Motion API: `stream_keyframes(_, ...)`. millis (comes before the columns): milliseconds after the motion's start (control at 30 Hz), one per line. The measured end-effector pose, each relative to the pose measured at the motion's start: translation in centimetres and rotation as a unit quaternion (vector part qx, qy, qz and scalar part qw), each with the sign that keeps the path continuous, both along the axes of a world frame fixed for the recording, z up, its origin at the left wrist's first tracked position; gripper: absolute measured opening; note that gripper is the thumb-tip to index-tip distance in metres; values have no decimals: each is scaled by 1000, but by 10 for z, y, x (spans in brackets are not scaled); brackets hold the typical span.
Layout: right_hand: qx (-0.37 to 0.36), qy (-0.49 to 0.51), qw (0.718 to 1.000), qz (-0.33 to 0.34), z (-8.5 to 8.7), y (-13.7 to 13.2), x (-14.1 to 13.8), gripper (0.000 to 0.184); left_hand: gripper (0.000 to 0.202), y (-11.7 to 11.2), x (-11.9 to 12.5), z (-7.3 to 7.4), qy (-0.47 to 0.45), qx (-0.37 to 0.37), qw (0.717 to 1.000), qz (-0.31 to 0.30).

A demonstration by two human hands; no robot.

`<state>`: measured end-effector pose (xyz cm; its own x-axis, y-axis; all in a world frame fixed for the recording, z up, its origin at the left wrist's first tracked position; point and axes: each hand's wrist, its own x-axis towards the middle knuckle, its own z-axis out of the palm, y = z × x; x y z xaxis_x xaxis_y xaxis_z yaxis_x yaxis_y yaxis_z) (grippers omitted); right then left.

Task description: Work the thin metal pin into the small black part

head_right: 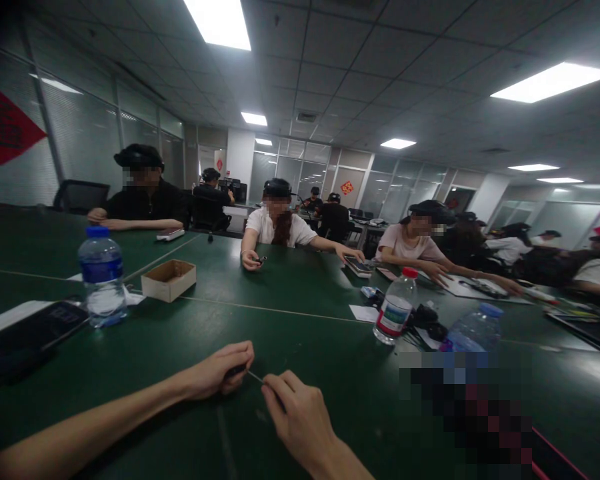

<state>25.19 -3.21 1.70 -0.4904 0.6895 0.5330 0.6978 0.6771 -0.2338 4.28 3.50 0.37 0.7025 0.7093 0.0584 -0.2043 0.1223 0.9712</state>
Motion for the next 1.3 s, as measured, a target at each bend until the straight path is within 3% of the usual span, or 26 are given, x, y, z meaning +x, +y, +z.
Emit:
stream_keyframes(233, -2, 4, 1000, 18, 2, -2, 1, 24, 24, -5, -4, 11, 3, -12, 999, -34)
stream_keyframes(567, -3, 10, 1000, 21, 9, -5, -1, 26, 24, -4, -5, 9, 12, -14, 999, -38)
stream_keyframes(800, 24, -41, 996, 80, 7, -8, -5, 20, 28, -11, -1, 20, 105, 84, 991, -24)
stream_keyframes(1100, 8, 21, 1000, 15, 7, -5, -7, 25, 27, -2, 0, 5, 7, -23, 1000, -17)
stream_keyframes(1300, 10, 43, 999, -25, 8, -4, -8, 25, 26, 1, -1, 2, -19, -42, 999, -14)
